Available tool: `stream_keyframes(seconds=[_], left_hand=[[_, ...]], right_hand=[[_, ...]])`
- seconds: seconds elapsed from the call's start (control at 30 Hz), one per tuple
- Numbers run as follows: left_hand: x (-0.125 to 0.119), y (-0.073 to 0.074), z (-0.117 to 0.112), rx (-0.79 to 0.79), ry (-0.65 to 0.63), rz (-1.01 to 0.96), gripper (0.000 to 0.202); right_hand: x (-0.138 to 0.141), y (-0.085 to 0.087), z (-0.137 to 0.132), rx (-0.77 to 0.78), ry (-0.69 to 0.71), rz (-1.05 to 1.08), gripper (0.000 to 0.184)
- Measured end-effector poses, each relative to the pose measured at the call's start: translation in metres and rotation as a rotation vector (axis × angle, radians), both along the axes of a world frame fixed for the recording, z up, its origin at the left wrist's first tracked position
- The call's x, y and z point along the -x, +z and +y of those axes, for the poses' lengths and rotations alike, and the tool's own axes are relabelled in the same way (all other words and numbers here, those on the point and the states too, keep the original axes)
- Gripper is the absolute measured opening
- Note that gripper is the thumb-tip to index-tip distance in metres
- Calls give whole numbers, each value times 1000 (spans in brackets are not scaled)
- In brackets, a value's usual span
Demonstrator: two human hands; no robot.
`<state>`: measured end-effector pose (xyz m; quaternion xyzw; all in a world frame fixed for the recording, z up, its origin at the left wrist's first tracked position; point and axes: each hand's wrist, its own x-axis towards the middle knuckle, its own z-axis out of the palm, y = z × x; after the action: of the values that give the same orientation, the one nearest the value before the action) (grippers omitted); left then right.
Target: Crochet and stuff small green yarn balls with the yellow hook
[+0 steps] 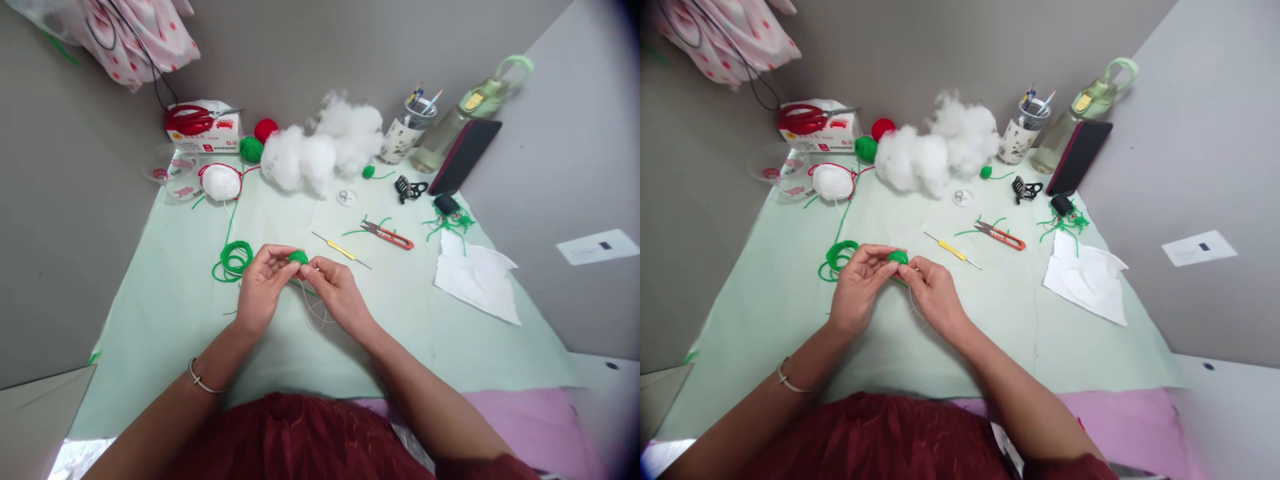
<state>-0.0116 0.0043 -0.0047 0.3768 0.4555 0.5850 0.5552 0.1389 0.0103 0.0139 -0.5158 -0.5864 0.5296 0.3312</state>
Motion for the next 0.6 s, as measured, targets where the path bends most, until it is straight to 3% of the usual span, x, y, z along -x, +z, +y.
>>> stream_keyframes(seconds=[0.13, 0.3, 0.4, 0.53, 0.6], left_hand=[[1, -5, -2, -5, -24, -28, 22], [2, -9, -3, 32, -3, -37, 17], [3, -9, -2, 47, 14, -49, 20], [7, -6, 2, 26, 39, -69, 28], [8, -5, 2, 9, 41, -61, 28]], right_hand=[[5, -5, -4, -59, 23, -25, 37], [19, -12, -18, -199, 69, -198, 24], [21, -13, -17, -201, 86, -201, 25], [3, -5, -1, -235, 139, -139, 29], [-13, -2, 11, -364, 14, -288, 27]])
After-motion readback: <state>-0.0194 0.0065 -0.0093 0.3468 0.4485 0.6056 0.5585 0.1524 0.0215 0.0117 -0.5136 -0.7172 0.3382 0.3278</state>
